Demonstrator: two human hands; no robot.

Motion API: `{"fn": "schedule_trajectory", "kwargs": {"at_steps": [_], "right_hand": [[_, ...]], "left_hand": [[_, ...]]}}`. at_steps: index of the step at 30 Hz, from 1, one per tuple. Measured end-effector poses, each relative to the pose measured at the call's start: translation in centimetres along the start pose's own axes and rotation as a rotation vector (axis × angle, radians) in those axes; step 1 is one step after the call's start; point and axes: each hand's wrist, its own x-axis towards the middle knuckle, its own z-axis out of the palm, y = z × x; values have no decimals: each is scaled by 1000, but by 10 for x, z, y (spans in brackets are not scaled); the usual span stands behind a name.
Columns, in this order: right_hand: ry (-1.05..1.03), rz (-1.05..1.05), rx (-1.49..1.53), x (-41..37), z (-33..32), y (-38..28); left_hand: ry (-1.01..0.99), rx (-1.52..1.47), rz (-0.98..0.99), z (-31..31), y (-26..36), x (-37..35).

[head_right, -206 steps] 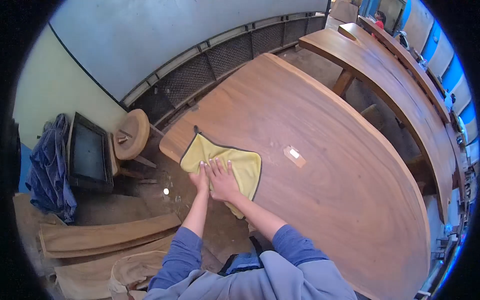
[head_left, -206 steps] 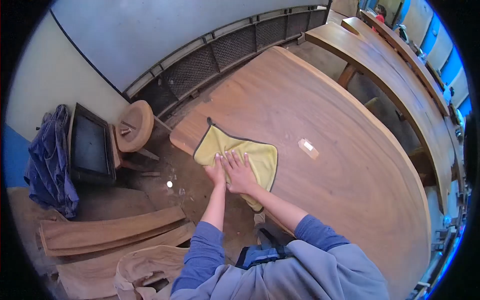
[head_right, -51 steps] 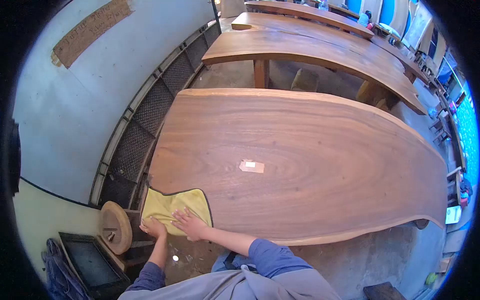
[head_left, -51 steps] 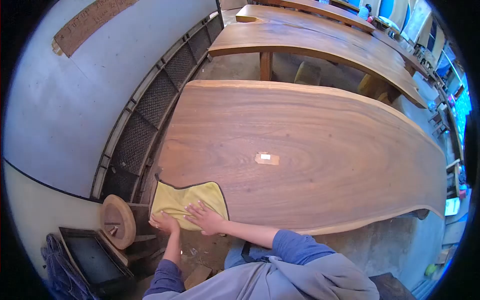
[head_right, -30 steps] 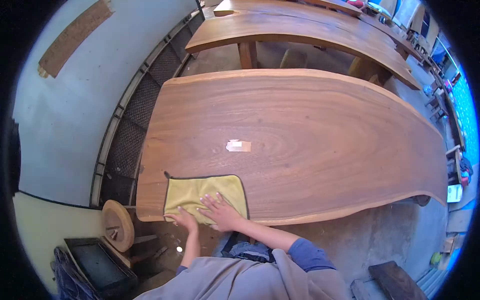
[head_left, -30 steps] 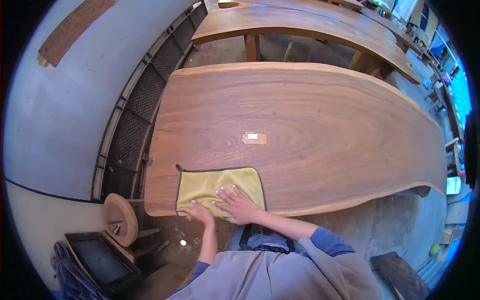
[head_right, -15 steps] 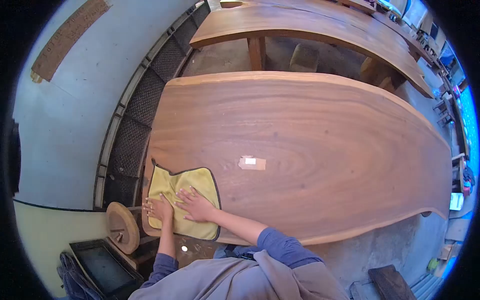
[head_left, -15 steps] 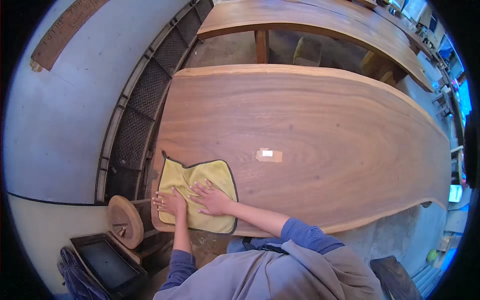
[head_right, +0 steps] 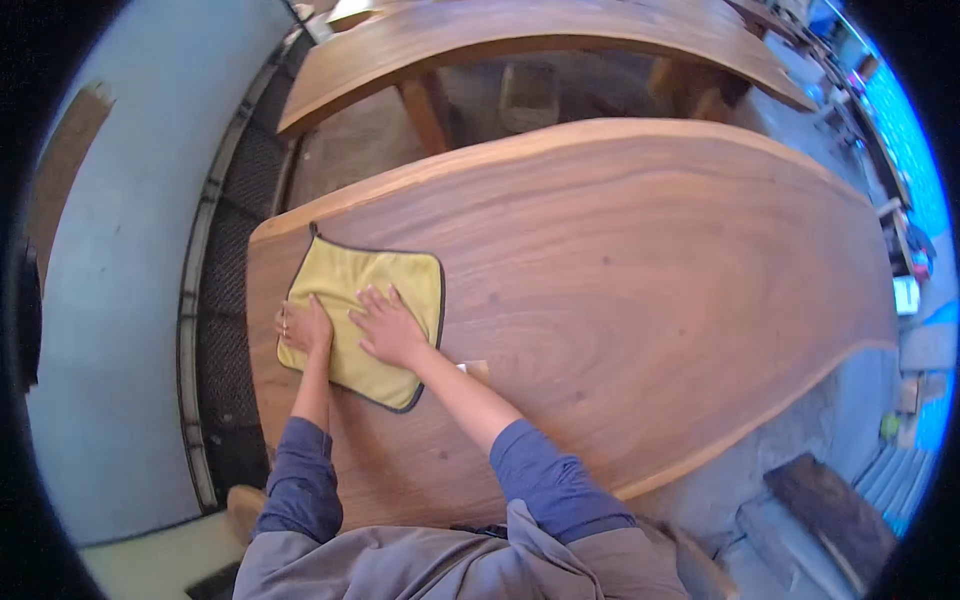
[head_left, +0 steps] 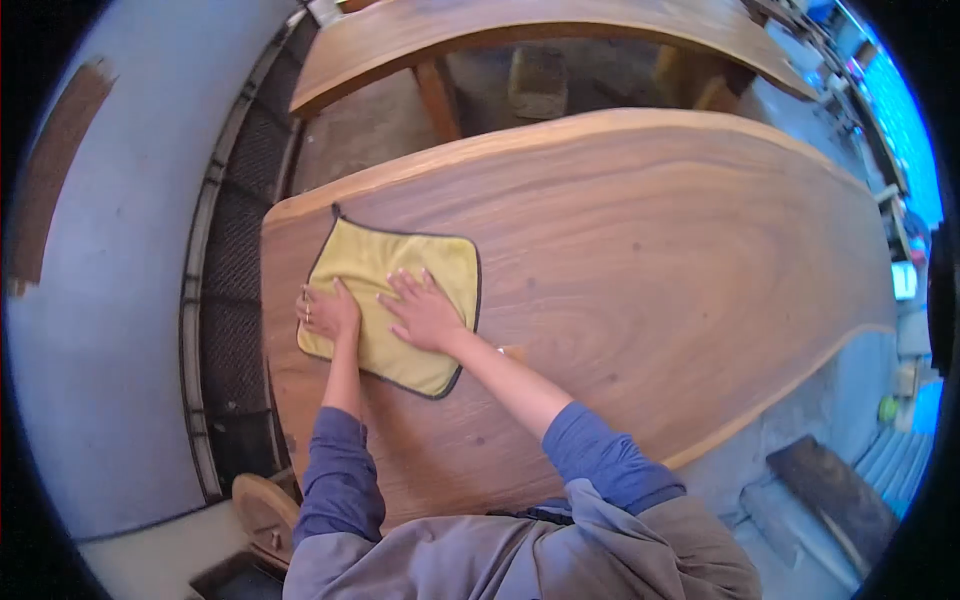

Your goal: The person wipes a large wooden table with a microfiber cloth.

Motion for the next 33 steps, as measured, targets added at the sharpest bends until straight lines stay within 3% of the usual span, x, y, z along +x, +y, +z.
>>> {"fn": "schedule_trajectory", "kwargs": {"at_steps": [2,5,8,13,23,27,30,33], "right_hand": [[46,99,-42,10,-2,33],[76,254,-94,7,-23,69],[73,387,-132,-6,-39,78],[83,372,-124,-22,-38,78],[-6,318,-80,-64,-6,2],[-97,364,-196,-73,-34,7],[-1,413,-276,-102,-69,33],[48,456,-295,-133,-83,32]], "left_hand": [[-102,-77,91,-4,49,10],[-53,-254,371,19,97,11],[-259,-271,505,7,128,-10],[-317,-280,483,5,116,-30],[-438,-250,504,-6,46,-73],[-363,-323,613,-12,71,-94],[-367,-524,740,-38,122,-116],[-416,-624,847,-59,134,-137]]}}
